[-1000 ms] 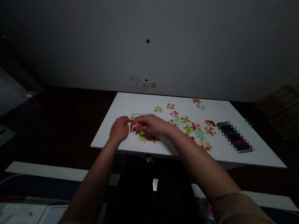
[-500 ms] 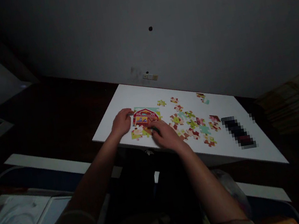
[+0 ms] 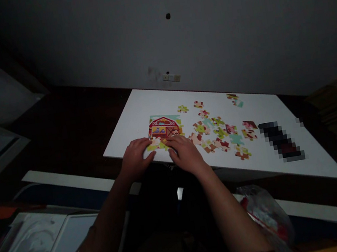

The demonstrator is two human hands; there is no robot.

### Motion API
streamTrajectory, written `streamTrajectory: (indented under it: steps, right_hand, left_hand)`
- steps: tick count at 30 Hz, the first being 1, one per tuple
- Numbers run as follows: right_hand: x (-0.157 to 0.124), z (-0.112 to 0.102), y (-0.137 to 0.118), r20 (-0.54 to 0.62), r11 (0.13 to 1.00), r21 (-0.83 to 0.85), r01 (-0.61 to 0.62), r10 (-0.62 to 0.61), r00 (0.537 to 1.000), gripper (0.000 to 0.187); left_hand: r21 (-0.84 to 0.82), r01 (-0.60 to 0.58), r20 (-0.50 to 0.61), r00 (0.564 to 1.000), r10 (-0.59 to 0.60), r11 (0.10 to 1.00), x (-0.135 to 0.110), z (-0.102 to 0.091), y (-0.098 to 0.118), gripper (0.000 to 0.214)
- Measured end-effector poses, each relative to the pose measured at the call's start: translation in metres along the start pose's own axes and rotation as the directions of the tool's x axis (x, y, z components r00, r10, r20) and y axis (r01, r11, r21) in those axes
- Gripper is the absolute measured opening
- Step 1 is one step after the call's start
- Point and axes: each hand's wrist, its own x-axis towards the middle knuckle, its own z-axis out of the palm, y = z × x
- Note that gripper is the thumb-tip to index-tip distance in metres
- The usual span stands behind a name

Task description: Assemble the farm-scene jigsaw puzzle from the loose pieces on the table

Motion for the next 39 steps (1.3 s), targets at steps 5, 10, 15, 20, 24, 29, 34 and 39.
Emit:
streamTrajectory:
  steps: [5, 10, 15, 20, 24, 29, 34, 39]
  right_hand:
    - [0.000, -0.002, 0.001, 0.020, 0.999, 0.027, -0.022, 0.022, 1.000, 0.036]
    - [0.001, -0.003, 0.003, 0.037, 0.998, 0.043, -0.035, 0.034, 0.999, 0.036]
    - [0.001, -0.003, 0.004, 0.043, 0.998, 0.053, -0.021, 0.019, 0.999, 0.037]
    - [0.000, -0.003, 0.005, 0.033, 0.999, 0.046, -0.010, 0.009, 0.999, 0.037]
    - [0.000, -0.002, 0.006, 0.032, 0.999, 0.049, -0.006, 0.004, 0.999, 0.038]
    - [0.000, -0.001, 0.008, 0.031, 1.000, 0.025, 0.004, -0.005, 1.000, 0.036]
    - [0.000, -0.002, 0.007, 0.031, 0.999, 0.039, 0.005, -0.006, 1.000, 0.036]
    - [0.000, -0.005, 0.003, 0.022, 0.999, 0.051, -0.014, 0.013, 1.000, 0.038]
  left_hand:
    - [-0.035, 0.003, 0.030, 1.000, -0.001, 0.999, 0.012, 0.000, 0.003, 0.039]
    - [-0.054, 0.045, 0.091, 0.995, -0.040, 0.998, 0.015, -0.002, 0.008, 0.040]
    - [-0.041, 0.029, 0.107, 0.994, -0.025, 0.999, 0.017, -0.004, 0.012, 0.042]
    - [0.049, 0.011, 0.145, 0.989, -0.018, 0.999, 0.017, -0.005, 0.016, 0.037]
    - [0.124, -0.035, 0.159, 0.987, 0.015, 0.992, 0.016, -0.006, 0.023, 0.036]
    - [0.156, -0.048, 0.172, 0.985, 0.021, 0.987, 0.015, -0.009, 0.027, 0.037]
    - [0.084, 0.067, 0.109, 0.991, -0.076, 0.994, 0.025, -0.013, 0.009, 0.043]
    - [0.078, 0.013, 0.058, 0.998, -0.018, 0.997, 0.051, -0.004, -0.002, 0.042]
